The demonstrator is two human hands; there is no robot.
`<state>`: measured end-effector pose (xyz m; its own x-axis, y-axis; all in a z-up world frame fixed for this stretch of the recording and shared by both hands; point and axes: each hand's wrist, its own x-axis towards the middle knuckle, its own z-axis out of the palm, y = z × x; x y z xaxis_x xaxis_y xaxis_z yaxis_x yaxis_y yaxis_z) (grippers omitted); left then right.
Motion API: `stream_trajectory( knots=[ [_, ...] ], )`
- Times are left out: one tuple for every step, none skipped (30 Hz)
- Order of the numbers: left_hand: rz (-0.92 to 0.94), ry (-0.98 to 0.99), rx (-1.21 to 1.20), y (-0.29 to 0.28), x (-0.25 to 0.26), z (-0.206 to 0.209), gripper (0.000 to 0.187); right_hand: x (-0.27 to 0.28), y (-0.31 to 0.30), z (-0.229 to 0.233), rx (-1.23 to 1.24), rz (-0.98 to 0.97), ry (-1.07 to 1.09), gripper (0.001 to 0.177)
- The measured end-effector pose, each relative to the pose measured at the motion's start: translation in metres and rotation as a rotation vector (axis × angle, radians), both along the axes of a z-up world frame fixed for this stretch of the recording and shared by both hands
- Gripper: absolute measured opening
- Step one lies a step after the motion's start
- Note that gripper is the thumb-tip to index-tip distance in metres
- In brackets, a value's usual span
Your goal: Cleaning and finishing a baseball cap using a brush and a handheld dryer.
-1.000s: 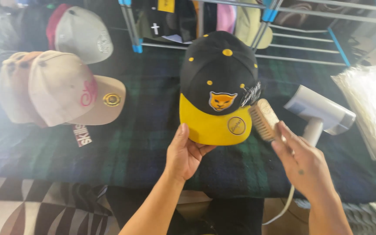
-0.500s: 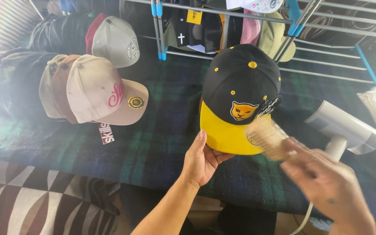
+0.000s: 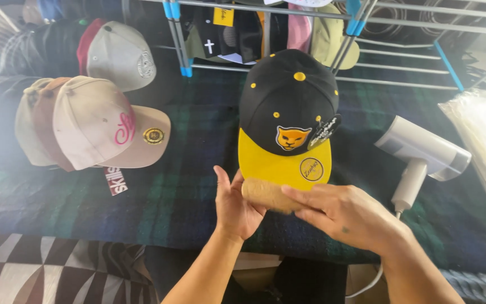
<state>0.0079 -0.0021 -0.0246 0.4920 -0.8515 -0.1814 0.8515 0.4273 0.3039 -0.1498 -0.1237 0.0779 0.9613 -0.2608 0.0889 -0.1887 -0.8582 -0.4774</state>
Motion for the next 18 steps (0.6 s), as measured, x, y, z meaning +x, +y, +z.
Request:
stream_trajectory(
  knots=[
    [-0.016, 0.003, 0.002, -0.001, 0.0, -0.002, 0.08, -0.003, 0.0, 0.001, 0.002, -0.016, 0.003, 0.033],
    [-0.004, -0.029, 0.021, -0.002, 0.0, -0.004, 0.082, -0.006, 0.0, 0.002, -0.015, -0.017, -0.071, 0.034],
    [0.013, -0.061, 0.041, -0.001, 0.0, -0.005, 0.085, -0.009, 0.001, 0.004, -0.03, -0.014, -0.144, 0.035],
    [0.002, -0.057, 0.044, -0.002, -0.001, -0.004, 0.085, -0.008, 0.0, -0.005, -0.028, -0.025, -0.139, 0.035],
    [0.01, -0.066, 0.025, -0.002, -0.002, -0.003, 0.084, -0.006, -0.002, -0.013, -0.044, -0.003, -0.231, 0.035],
    [0.018, -0.075, 0.006, -0.003, -0.003, -0.002, 0.083, -0.005, -0.003, -0.022, -0.062, 0.021, -0.322, 0.036],
    [0.006, -0.067, 0.012, -0.002, -0.003, -0.003, 0.083, -0.007, -0.003, -0.029, -0.058, 0.009, -0.313, 0.036],
    [0.018, -0.078, -0.001, -0.002, -0.003, -0.004, 0.077, -0.008, -0.003, -0.036, -0.085, -0.003, -0.292, 0.038],
    [0.028, -0.091, -0.017, -0.003, -0.002, -0.004, 0.071, -0.009, -0.004, -0.042, -0.114, -0.015, -0.272, 0.04],
    [0.015, -0.084, -0.015, -0.006, -0.004, -0.006, 0.071, -0.023, -0.008, -0.038, -0.114, -0.027, -0.264, 0.04],
    [0.018, -0.084, 0.024, -0.005, -0.003, -0.006, 0.068, -0.033, -0.011, -0.033, -0.005, -0.01, -0.213, 0.04],
    [0.021, -0.085, 0.063, -0.004, -0.001, -0.007, 0.064, -0.043, -0.013, -0.027, 0.105, 0.007, -0.16, 0.04],
    [0.023, -0.085, 0.063, -0.004, 0.0, -0.008, 0.064, -0.048, -0.014, -0.027, 0.105, 0.009, -0.161, 0.04],
    [0.027, -0.095, 0.065, -0.003, 0.0, -0.01, 0.064, -0.054, -0.015, -0.026, 0.089, -0.033, -0.186, 0.041],
    [0.024, -0.105, 0.07, -0.004, -0.001, -0.012, 0.064, -0.062, -0.016, -0.025, 0.076, -0.083, -0.21, 0.043],
    [0.02, -0.104, 0.072, -0.003, -0.001, -0.008, 0.064, -0.056, -0.013, -0.025, 0.077, -0.087, -0.209, 0.043],
    [0.02, -0.101, 0.078, -0.003, -0.002, -0.005, 0.064, -0.051, -0.01, -0.025, 0.024, -0.078, -0.291, 0.044],
    [0.02, -0.099, 0.085, -0.003, -0.003, -0.001, 0.064, -0.047, -0.006, -0.024, -0.031, -0.07, -0.371, 0.045]
  ],
)
